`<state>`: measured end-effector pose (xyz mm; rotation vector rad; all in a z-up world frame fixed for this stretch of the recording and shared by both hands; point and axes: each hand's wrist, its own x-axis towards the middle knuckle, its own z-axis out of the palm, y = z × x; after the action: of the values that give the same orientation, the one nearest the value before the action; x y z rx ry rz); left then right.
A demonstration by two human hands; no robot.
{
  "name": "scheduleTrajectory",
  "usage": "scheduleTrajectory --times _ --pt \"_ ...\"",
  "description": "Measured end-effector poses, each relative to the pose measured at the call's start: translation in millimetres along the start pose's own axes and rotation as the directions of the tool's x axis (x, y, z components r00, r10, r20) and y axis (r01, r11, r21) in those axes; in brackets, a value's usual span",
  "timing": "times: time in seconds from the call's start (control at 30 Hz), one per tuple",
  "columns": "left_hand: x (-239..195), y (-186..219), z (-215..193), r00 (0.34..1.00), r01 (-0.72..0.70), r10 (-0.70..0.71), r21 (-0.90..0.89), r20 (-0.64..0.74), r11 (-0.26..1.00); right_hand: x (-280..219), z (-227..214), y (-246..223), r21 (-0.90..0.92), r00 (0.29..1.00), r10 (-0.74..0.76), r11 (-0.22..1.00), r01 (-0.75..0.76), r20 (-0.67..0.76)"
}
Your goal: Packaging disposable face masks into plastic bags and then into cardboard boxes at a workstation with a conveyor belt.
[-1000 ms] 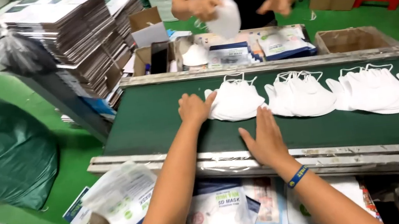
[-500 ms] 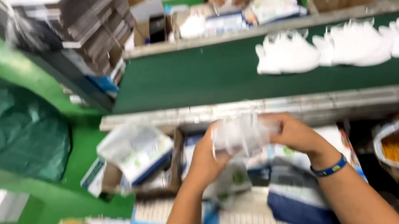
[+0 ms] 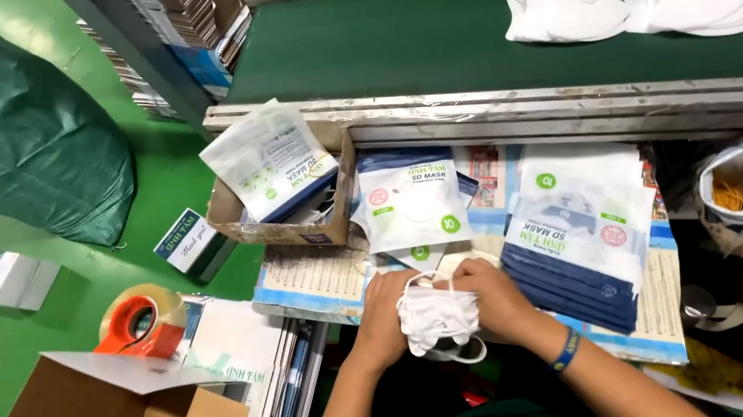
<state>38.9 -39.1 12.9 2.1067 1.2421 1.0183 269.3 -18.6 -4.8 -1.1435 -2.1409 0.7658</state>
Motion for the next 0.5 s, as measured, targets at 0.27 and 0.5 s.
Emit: scheduleTrajectory --times 0.27,0.5 --pt "-11.7 6.4 1.9 0.995 0.103 -0.1 -0.317 0.026 0.943 -20.3 19.6 32.4 -0.107 0.965 -0.261 0.961 0.256 -0.035" --pt "-34.5 62.9 -8.6 0.943 0.323 -0.179 -0.645 0.28 0.693 -54.2 -55.5 -12.0 0.132 0.985 -0.161 0.98 0.152 0.062"
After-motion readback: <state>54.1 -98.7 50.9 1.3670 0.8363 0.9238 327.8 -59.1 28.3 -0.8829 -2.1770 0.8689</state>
